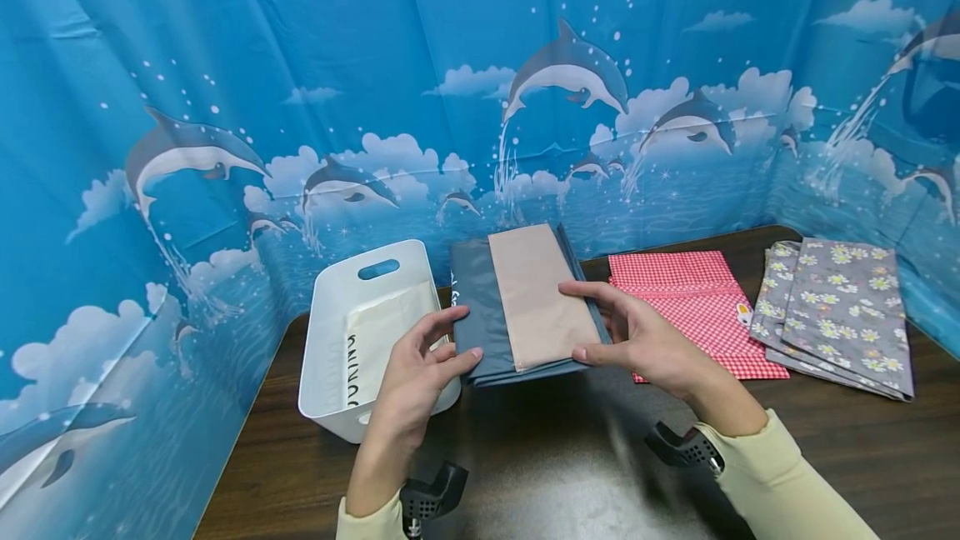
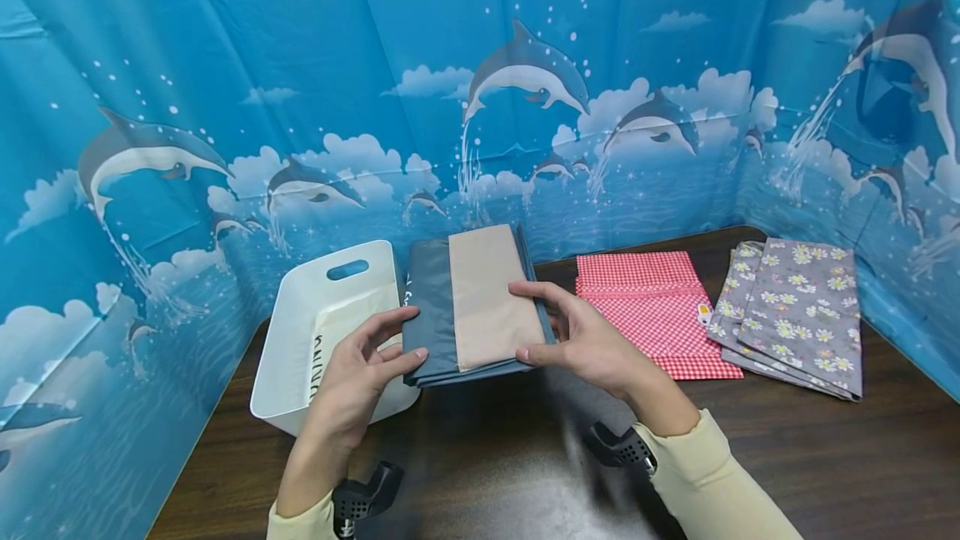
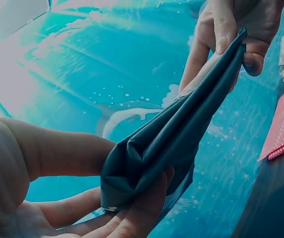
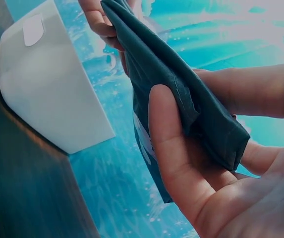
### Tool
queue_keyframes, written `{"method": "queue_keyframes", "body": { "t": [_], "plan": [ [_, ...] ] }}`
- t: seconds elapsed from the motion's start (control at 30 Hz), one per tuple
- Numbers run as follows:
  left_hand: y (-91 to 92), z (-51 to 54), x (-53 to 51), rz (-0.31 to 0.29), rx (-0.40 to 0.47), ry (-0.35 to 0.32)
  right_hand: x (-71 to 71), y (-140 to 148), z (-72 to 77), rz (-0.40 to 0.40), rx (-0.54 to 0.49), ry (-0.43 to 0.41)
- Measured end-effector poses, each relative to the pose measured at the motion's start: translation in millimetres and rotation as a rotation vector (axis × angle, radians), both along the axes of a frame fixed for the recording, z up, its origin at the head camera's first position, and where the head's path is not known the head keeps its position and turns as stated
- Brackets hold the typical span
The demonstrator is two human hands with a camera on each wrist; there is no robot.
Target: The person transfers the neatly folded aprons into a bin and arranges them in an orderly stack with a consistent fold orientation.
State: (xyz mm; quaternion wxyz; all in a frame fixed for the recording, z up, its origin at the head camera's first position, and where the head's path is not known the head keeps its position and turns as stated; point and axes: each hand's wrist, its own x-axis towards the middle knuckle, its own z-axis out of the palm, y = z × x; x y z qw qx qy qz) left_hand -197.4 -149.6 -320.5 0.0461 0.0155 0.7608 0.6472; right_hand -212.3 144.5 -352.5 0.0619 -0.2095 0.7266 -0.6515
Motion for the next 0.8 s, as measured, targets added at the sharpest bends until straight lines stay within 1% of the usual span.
{"method": "queue_keyframes", "body": {
  "t": [0.23, 0.37, 0.47, 0.67, 0.8],
  "plan": [
    [0.5, 0.4, 0.8, 0.008, -0.025, -0.006, -1.3, -0.3, -1.4, -0.006, 0.007, 0.01],
    [0.3, 0.5, 1.3, 0.005, -0.022, -0.009, -1.4, -0.7, -1.6, -0.008, 0.011, 0.011],
    [-0.1, 0.3, 1.5, -0.008, -0.018, -0.008, -1.3, -0.7, -1.7, -0.013, 0.016, 0.011],
    [-0.9, -0.9, -0.3, -0.059, 0.012, -0.002, -1.7, -0.3, -2.2, -0.024, 0.026, 0.014],
    [-0.8, -1.2, -1.1, -0.072, 0.034, -0.005, -1.7, -0.4, -2.4, -0.032, 0.037, 0.014]
  ]
}}
